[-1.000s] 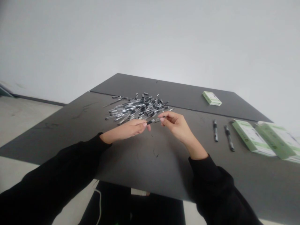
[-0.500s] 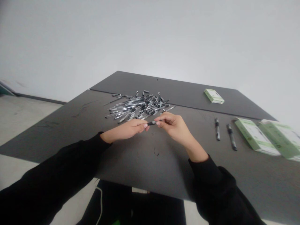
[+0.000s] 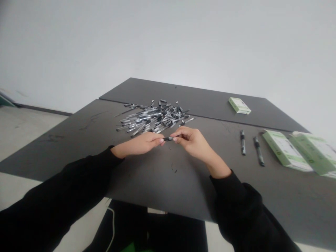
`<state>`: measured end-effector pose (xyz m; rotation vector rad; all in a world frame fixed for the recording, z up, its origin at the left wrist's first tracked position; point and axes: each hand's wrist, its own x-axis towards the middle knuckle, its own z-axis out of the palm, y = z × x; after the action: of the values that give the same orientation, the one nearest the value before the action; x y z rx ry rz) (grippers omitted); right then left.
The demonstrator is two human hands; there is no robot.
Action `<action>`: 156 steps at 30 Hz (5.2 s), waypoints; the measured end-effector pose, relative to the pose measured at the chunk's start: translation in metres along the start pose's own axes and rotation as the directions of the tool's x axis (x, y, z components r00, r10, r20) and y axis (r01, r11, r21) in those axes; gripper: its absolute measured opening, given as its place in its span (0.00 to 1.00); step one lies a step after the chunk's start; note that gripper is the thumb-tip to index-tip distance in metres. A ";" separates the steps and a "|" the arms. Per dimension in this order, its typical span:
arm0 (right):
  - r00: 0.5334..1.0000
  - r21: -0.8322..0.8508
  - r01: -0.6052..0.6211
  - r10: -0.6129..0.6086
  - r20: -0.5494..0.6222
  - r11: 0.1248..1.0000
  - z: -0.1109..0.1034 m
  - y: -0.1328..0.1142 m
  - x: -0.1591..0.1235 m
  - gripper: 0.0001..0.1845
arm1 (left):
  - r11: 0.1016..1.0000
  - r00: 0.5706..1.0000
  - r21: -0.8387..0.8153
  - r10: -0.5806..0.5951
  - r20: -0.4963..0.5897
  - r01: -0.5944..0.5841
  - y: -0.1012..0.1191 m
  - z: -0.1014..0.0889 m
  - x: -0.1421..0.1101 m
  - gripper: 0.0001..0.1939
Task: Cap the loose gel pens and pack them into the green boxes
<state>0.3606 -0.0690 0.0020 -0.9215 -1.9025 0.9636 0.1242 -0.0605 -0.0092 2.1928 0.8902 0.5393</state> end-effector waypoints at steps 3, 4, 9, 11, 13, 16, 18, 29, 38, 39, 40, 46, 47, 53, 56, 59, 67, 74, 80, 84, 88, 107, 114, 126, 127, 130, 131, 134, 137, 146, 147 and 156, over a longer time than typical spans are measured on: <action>1.000 -0.038 -0.005 0.005 -0.007 0.999 -0.007 -0.009 0.001 0.14 | 0.997 1.000 -0.074 0.029 -0.002 -0.029 0.005 0.002 0.002 0.16; 1.000 -0.054 -0.002 0.001 -0.015 0.999 -0.009 -0.013 0.001 0.14 | 0.994 0.999 -0.102 0.041 -0.001 -0.041 0.008 0.003 0.003 0.17; 0.995 -0.129 0.036 -0.047 -0.083 0.991 -0.031 -0.028 -0.007 0.15 | 0.962 0.994 -0.268 -0.022 0.104 0.050 0.010 -0.001 -0.001 0.19; 0.964 -0.178 0.050 -0.094 -0.248 0.983 -0.050 -0.028 -0.013 0.12 | 0.910 0.983 -0.380 -0.120 0.143 0.166 0.008 -0.006 -0.005 0.19; 0.912 -0.218 0.033 -0.118 -0.392 0.975 -0.067 -0.022 -0.018 0.11 | 0.832 0.974 -0.509 -0.166 0.151 0.221 0.009 -0.012 -0.008 0.18; 0.932 -0.200 -0.084 0.006 -0.363 0.976 -0.077 -0.001 -0.018 0.15 | 0.769 0.990 -0.624 -0.087 0.108 0.135 0.012 -0.019 -0.008 0.14; 0.924 -0.181 -0.156 0.079 -0.374 0.971 -0.075 0.019 -0.014 0.20 | 0.762 0.997 -0.644 -0.078 0.006 0.063 0.011 -0.025 -0.006 0.12; 0.756 -0.500 -0.635 0.342 -0.558 0.589 -0.095 0.094 -0.015 0.09 | 0.577 0.808 -0.817 -0.480 -0.340 -0.001 -0.012 -0.066 -0.008 0.13; 0.930 -0.741 -0.074 -0.223 -0.293 0.667 -0.032 0.079 0.006 0.10 | 0.714 0.865 -0.698 -0.383 -0.325 0.053 -0.004 -0.050 -0.003 0.17; 0.943 -0.749 0.033 -0.268 -0.195 0.662 -0.017 0.072 0.012 0.11 | 0.722 0.870 -0.690 -0.374 -0.321 0.055 -0.004 -0.050 -0.004 0.17; 0.950 -0.753 0.117 -0.295 -0.106 0.648 -0.002 0.066 0.019 0.12 | 0.727 0.873 -0.684 -0.369 -0.320 0.056 -0.004 -0.050 -0.004 0.17; 0.958 -0.766 0.204 -0.285 0.028 0.610 0.028 0.059 0.073 0.25 | 0.715 0.823 -0.697 -0.428 -0.374 0.055 -0.002 -0.053 -0.004 0.16; 0.962 -0.755 0.204 -0.271 0.036 0.623 0.025 0.063 0.083 0.27 | 0.708 0.814 -0.704 -0.443 -0.376 0.059 -0.002 -0.054 -0.003 0.16; 0.980 -0.674 0.196 -0.158 0.118 0.712 0.026 0.092 0.107 0.23 | 0.700 0.817 -0.712 -0.437 -0.376 0.047 -0.004 -0.058 -0.004 0.17; 0.972 -0.669 0.235 -0.185 0.147 0.705 0.030 0.097 0.097 0.21 | 0.713 0.784 -0.700 -0.454 -0.423 0.036 -0.008 -0.061 -0.005 0.17; 0.956 -0.643 0.287 -0.248 0.154 0.710 0.025 0.093 0.084 0.18 | 0.725 0.758 -0.688 -0.468 -0.455 0.035 -0.010 -0.063 -0.005 0.17; 0.934 -0.636 0.340 -0.329 0.141 0.693 0.015 0.083 0.075 0.12 | 0.738 0.783 -0.670 -0.463 -0.416 0.080 0.000 -0.054 -0.003 0.17; 0.923 -0.628 0.381 -0.316 0.218 0.679 0.016 0.077 0.076 0.12 | 0.769 0.785 -0.633 -0.445 -0.432 0.088 0.003 -0.050 -0.002 0.16; 0.954 -0.647 0.299 -0.199 0.225 0.702 0.020 0.072 0.073 0.10 | 0.793 0.791 -0.603 -0.423 -0.442 0.087 0.002 -0.049 -0.002 0.16; 0.960 -0.664 0.261 -0.117 0.254 0.700 0.023 0.067 0.074 0.12 | 0.800 0.789 -0.593 -0.424 -0.444 0.096 0.003 -0.050 -0.002 0.16; 0.950 -0.654 0.283 -0.109 0.293 0.702 0.026 0.061 0.069 0.17 | 0.804 0.787 -0.587 -0.425 -0.447 0.101 0.003 -0.050 -0.002 0.16; 0.887 -0.649 -0.429 0.157 -0.435 0.629 -0.129 0.111 0.033 0.25 | 0.855 0.826 -0.505 -0.369 -0.426 0.121 -0.015 -0.041 0.005 0.13; 0.931 -0.680 -0.344 0.141 -0.337 0.648 -0.121 0.135 0.036 0.17 | 0.863 0.823 -0.489 -0.369 -0.432 0.130 -0.016 -0.041 0.004 0.12; 0.943 -0.747 -0.299 0.062 -0.328 0.593 -0.114 0.117 0.030 0.23 | 0.902 0.825 -0.409 -0.331 -0.458 0.134 -0.022 -0.040 0.005 0.12; 0.948 -0.753 -0.267 0.022 -0.319 0.601 -0.108 0.112 0.033 0.23 | 0.903 0.824 -0.408 -0.333 -0.458 0.138 -0.021 -0.040 0.005 0.12; 0.957 -0.753 -0.194 -0.048 -0.286 0.629 -0.086 0.100 0.044 0.20 | 0.904 0.824 -0.402 -0.336 -0.456 0.146 -0.017 -0.040 0.005 0.12; 0.957 -0.750 -0.187 -0.054 -0.285 0.634 -0.080 0.098 0.047 0.20 | 0.905 0.823 -0.399 -0.336 -0.457 0.148 -0.016 -0.040 0.005 0.12; 0.957 -0.753 -0.185 -0.057 -0.283 0.632 -0.065 0.101 0.056 0.19 | 0.905 0.820 -0.397 -0.343 -0.458 0.156 -0.014 -0.040 0.005 0.12; 0.965 -0.755 -0.221 0.026 -0.261 0.617 -0.062 0.112 0.057 0.18 | 0.901 0.821 -0.404 -0.345 -0.454 0.155 -0.013 -0.040 0.005 0.12; 0.955 -0.685 -0.278 0.115 -0.275 0.673 -0.067 0.112 0.053 0.09 | 0.907 0.823 -0.393 -0.338 -0.457 0.154 -0.013 -0.041 0.005 0.12; 0.953 -0.686 -0.283 0.118 -0.278 0.670 -0.066 0.109 0.053 0.09 | 0.905 0.823 -0.398 -0.339 -0.455 0.153 -0.014 -0.041 0.005 0.12; 0.888 -0.248 -0.153 0.023 -0.459 0.957 -0.037 0.037 0.052 0.11 | 0.697 0.851 -0.717 -0.389 -0.352 0.022 0.003 -0.027 0.006 0.10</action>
<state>0.3797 0.0024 0.0010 -1.2835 -1.6201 0.4726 0.1133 -0.0458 0.0117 1.2471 0.9685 1.1317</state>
